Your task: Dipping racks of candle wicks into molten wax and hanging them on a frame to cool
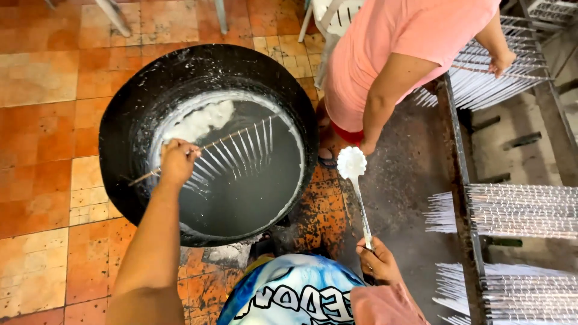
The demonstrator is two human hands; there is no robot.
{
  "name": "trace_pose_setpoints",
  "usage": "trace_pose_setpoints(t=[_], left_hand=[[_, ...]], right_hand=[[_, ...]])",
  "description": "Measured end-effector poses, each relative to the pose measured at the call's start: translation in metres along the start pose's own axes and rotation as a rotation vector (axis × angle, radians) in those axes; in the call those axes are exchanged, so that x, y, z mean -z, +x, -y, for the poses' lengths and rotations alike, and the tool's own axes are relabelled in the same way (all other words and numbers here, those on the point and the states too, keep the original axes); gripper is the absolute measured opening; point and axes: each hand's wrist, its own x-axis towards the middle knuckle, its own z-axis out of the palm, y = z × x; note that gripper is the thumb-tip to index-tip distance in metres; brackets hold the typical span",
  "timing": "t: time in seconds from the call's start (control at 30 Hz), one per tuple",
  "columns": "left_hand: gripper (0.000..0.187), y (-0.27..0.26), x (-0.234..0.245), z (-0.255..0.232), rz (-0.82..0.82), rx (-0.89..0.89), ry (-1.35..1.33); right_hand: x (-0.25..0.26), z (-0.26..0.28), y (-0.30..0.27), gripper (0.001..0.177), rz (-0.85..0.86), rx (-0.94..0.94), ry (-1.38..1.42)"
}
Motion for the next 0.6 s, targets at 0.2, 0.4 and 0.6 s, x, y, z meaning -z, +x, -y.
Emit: trace_pose_setpoints(t=[0.2,0.4,0.6], left_hand=[[0.016,-0.019,-0.067,0.029,0.169,0.152,0.036],[0.016,-0.024,-0.065,0.015,0.235,0.236,0.052],[0.023,-0.012,0.052,-0.068,0.228,0.236,-0.030]], right_hand=[[-0.065,0.057,-0.030,0.003,-0.166,-0.082,-0.053],[-0.059,0.058,-0.026,0.003,-0.175,-0.095,-0.077],[-0.008,0.035,-0.010,0.005,-0.055,0.007,0.022]])
